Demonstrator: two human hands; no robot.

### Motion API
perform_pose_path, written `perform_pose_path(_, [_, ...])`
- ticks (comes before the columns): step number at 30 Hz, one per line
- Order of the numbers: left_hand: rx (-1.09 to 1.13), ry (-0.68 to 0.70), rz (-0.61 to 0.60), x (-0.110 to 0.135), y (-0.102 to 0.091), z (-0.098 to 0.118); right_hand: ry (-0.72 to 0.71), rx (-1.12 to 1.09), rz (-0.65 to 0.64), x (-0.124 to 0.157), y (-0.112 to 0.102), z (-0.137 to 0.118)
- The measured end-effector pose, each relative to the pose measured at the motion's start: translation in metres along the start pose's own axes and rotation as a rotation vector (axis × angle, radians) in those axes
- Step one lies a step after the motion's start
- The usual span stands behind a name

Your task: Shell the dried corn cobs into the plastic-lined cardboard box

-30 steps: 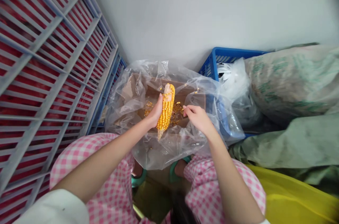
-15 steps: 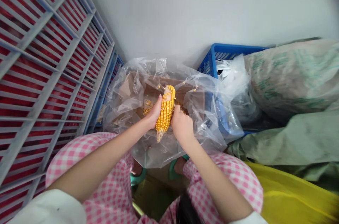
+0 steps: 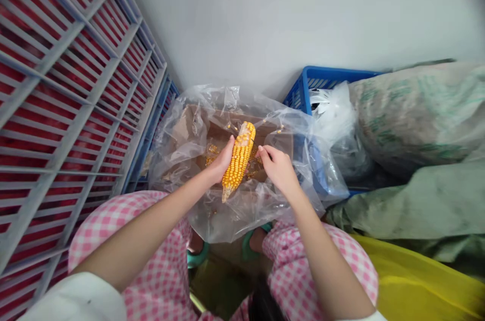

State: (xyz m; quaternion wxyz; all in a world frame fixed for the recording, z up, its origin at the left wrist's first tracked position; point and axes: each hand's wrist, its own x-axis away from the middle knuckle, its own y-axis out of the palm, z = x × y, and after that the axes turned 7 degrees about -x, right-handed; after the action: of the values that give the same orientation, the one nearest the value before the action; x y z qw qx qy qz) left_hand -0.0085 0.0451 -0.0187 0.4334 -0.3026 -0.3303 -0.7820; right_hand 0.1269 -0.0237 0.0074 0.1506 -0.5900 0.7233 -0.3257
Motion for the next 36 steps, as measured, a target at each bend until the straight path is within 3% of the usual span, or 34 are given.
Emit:
perform_pose_path(4, [-0.062,0.034,0.014,-0.002,-0.001,0.0,-0.001,0.098,0.081,0.003,-0.006,0.002])
perform_pose_path(13, [-0.19,0.142,-0.074,-0.002,0.002,-0.008,0.022,-0.048,0.216,-0.007,-0.02,0.005])
perform_pose_path(19, [-0.325,0.145,-0.077,-0.003,0.003,-0.011,0.005,-0.036,0.195,-0.006,-0.028,0.008])
perform_pose_path(25, [-0.745,0.454,0.108,0.008,0.004,0.001,-0.004,0.013,0.103,-0.006,-0.043,0.015])
perform_pose_path(33, [-1.046,0.458,0.075,0.019,0.011,0.002,-0.037,-0.001,-0.203,0.002,-0.081,0.025])
perform_pose_path(36, [-1.048,0.438,0.081,0.021,0.016,0.001,-0.001,-0.056,-0.241,0.003,-0.088,0.028])
